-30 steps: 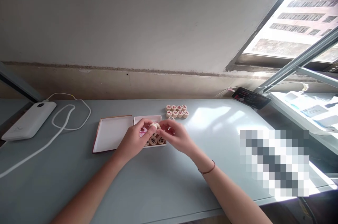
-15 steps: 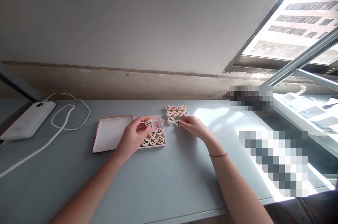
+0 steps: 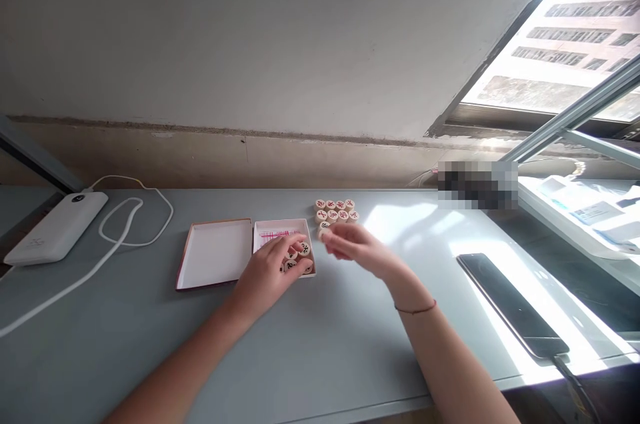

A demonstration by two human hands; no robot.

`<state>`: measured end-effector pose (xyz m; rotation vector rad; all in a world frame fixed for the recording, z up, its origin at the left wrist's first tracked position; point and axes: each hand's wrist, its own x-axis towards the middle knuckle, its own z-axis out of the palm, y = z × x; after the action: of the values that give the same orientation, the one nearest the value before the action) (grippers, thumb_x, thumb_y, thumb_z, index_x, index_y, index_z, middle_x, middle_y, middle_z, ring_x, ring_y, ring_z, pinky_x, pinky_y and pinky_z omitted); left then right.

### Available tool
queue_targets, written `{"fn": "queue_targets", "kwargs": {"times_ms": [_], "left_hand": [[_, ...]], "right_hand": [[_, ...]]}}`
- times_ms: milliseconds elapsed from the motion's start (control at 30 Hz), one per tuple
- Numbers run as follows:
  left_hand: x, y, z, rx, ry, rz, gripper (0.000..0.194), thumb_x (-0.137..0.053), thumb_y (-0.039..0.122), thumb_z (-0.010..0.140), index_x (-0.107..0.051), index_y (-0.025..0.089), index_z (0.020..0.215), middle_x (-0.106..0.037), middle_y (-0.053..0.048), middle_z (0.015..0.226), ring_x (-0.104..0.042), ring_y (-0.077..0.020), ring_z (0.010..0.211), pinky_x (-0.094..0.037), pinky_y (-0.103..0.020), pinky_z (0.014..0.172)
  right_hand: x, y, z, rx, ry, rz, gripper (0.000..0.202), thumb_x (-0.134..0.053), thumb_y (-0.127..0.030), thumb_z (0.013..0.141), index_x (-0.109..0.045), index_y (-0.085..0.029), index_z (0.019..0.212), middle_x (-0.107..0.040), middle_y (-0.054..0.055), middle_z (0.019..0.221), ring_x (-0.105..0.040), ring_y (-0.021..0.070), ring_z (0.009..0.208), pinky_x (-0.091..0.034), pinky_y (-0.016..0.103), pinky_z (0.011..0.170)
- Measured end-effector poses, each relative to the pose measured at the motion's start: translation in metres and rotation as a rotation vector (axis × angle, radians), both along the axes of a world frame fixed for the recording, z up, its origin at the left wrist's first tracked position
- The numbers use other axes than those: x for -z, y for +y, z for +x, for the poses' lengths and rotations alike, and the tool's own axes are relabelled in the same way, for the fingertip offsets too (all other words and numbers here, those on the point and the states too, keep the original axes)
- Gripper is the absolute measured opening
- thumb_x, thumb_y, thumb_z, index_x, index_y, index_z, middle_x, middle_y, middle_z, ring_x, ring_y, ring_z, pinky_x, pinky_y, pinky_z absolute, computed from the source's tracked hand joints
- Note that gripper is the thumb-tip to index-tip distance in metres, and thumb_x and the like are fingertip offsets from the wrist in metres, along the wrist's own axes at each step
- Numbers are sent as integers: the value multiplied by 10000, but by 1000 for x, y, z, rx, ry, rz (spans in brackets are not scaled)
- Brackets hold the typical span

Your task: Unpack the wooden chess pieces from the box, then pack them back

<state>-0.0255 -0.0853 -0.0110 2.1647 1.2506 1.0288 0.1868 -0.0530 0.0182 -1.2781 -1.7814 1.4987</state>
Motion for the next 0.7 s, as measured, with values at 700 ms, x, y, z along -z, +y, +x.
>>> {"fn": "queue_targets", "kwargs": {"times_ms": [700], "left_hand": [[0, 5, -6, -16, 95, 126, 199, -480, 211, 916, -562, 228, 1096, -676, -19, 1023, -653, -151, 838, -517, -312, 837]], "right_hand": [[26, 26, 47, 141, -471, -46, 503, -618, -635, 708, -445, -186, 561, -455, -32, 541, -343, 85, 502, -229, 244, 480]]}}
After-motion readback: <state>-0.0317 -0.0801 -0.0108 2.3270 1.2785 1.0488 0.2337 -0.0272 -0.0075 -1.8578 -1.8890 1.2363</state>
